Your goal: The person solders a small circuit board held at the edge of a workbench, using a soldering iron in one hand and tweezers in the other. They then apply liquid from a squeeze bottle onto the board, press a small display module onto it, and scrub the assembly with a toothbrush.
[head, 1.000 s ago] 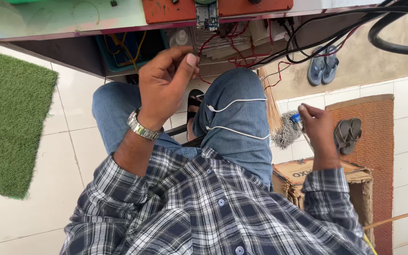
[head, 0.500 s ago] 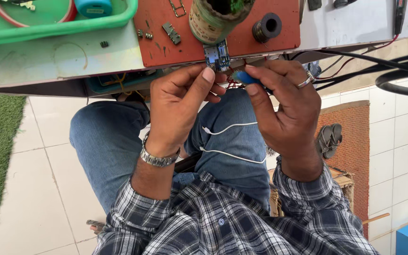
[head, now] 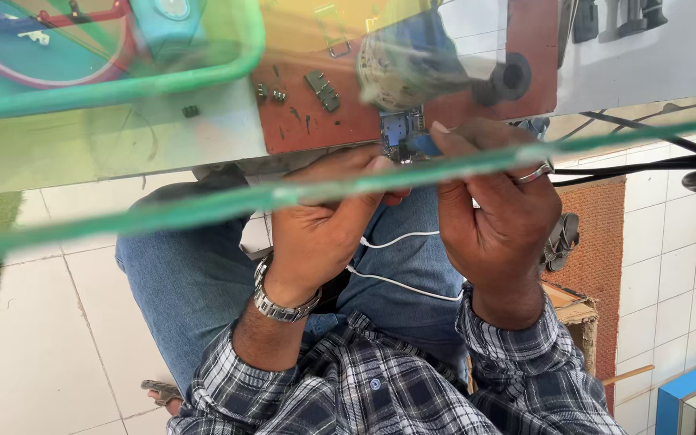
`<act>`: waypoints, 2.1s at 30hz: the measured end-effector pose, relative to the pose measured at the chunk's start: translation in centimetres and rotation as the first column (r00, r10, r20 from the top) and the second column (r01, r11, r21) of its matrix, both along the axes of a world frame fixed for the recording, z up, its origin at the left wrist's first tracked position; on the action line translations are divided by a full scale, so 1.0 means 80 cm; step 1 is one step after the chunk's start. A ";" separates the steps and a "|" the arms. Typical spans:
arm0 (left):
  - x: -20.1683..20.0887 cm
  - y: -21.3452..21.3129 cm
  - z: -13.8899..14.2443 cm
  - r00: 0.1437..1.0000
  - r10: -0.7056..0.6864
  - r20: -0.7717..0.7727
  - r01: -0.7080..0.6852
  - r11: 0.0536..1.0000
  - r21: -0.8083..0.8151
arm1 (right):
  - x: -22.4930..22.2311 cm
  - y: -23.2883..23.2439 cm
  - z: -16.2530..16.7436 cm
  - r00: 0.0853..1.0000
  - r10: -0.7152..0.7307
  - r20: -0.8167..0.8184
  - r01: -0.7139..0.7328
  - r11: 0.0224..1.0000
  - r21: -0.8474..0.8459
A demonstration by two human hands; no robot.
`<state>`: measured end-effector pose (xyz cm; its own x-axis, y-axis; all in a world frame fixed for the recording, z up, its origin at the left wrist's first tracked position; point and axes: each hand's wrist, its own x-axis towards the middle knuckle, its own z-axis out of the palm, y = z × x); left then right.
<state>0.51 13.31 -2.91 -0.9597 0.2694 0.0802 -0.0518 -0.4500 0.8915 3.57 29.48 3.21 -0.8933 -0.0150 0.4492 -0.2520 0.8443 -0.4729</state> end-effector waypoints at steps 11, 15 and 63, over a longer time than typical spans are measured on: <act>-0.003 0.014 0.008 0.969 0.027 0.245 -0.031 0.999 0.015 | -0.009 0.005 -0.006 0.997 -0.009 -0.071 0.015 0.997 0.078; 0.000 0.014 0.012 0.965 0.033 0.261 -0.025 0.999 -0.032 | -0.005 0.009 -0.009 1.000 -0.018 -0.025 0.021 0.990 0.141; 0.001 -0.021 0.029 0.855 0.097 -0.510 -0.400 0.749 -0.529 | 0.006 -0.009 -0.006 0.981 -0.189 -0.037 0.181 0.970 -0.161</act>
<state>0.58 11.60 -0.61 -0.9015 0.1616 0.4016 0.4307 0.2427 0.8692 4.04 28.80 2.77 -0.8494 0.2225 0.4786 -0.1260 0.7952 -0.5931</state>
